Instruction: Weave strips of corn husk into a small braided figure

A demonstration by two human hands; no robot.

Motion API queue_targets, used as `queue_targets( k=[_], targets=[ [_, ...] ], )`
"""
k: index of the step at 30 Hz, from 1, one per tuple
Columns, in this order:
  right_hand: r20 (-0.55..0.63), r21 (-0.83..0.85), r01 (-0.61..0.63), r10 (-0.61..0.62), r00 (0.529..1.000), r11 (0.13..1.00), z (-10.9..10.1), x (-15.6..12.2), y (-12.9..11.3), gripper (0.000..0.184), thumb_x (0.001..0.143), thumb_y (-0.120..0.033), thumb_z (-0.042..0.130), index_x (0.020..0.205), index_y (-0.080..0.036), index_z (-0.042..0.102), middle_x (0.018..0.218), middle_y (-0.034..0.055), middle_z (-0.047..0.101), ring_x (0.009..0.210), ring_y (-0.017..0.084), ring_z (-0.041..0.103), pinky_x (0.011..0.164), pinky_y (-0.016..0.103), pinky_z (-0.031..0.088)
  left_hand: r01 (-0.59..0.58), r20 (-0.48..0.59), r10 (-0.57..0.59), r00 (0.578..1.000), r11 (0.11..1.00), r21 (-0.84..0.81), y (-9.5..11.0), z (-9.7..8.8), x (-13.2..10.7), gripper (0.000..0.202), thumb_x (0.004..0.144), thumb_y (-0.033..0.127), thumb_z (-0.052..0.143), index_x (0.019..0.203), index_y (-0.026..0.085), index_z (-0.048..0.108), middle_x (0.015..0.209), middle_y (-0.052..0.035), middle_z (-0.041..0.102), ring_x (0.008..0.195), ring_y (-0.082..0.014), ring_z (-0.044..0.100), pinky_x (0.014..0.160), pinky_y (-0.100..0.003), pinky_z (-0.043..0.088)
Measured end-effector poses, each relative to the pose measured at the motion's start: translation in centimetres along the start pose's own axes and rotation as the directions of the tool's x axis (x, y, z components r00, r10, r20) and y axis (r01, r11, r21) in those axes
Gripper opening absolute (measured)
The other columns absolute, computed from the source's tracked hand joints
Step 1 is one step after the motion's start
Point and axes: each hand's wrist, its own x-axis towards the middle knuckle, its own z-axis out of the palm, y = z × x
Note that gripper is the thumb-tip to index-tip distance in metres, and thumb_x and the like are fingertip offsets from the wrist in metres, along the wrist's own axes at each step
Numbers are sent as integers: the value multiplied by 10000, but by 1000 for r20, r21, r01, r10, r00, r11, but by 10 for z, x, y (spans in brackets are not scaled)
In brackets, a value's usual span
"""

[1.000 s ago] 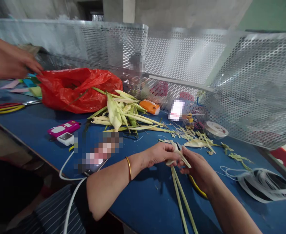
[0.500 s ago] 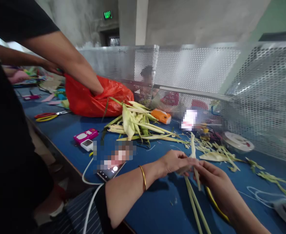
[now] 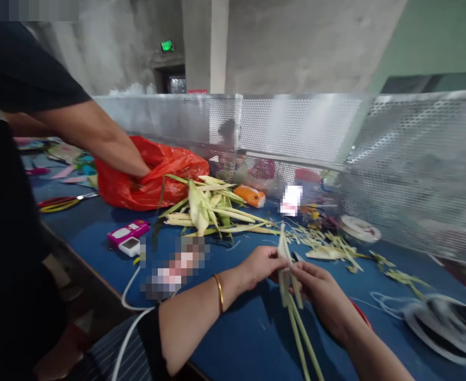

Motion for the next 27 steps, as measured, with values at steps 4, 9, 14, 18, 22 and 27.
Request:
queue_targets(
  k=[4, 9, 14, 18, 22, 27],
  targets=[
    [-18, 8, 35, -35, 999, 999, 0, 3, -1, 363, 637, -462, 827, 692, -170, 620, 513, -26, 567, 462, 109, 529, 493, 227, 415, 1, 11, -1, 1000, 1000, 12, 4, 0, 0, 412, 633, 498, 758, 759, 144, 588, 618, 17, 614, 529, -126, 586, 567, -274, 469],
    [-37, -16, 42, -43, 998, 999, 0, 1, -6, 370, 608, -453, 837, 666, -167, 610, 526, -21, 589, 469, 97, 530, 484, 208, 402, 14, 65, -13, 998, 1000, -13, 4, -1, 1, 460, 549, 477, 816, 782, 144, 601, 653, 25, 617, 547, -119, 584, 601, -284, 483],
    [18, 46, -28, 27, 999, 999, -5, -7, -20, 380, 543, -410, 881, 655, -163, 615, 545, -18, 592, 463, 90, 525, 460, 205, 389, 15, 81, -15, 997, 1000, 10, 4, -5, 3, 446, 536, 487, 827, 687, 157, 568, 574, 46, 562, 525, -96, 534, 562, -245, 419],
    [-9, 37, -28, 28, 1000, 999, -8, -8, -24, 401, 576, -472, 860, 672, -163, 622, 586, -3, 602, 509, 115, 562, 476, 222, 439, 30, 116, -36, 993, 998, 51, 7, -5, 1, 466, 531, 510, 829, 703, 158, 577, 602, 35, 575, 539, -101, 525, 557, -251, 410],
    [-50, 43, -39, 42, 998, 998, -5, -5, -19, 425, 595, -521, 838, 694, -159, 637, 596, 1, 600, 521, 113, 556, 470, 216, 441, 31, 201, -50, 978, 995, 96, 11, -2, -2, 382, 573, 438, 816, 734, 150, 623, 625, 29, 586, 555, -97, 516, 558, -245, 393],
    [-54, 69, -27, 31, 998, 997, -5, -4, -17, 403, 562, -454, 869, 653, -159, 610, 534, -36, 538, 457, 68, 466, 448, 188, 410, 33, 210, -59, 976, 992, 126, 12, -2, -4, 376, 572, 434, 809, 732, 146, 629, 624, 30, 598, 550, -91, 508, 563, -239, 384]
  ],
)
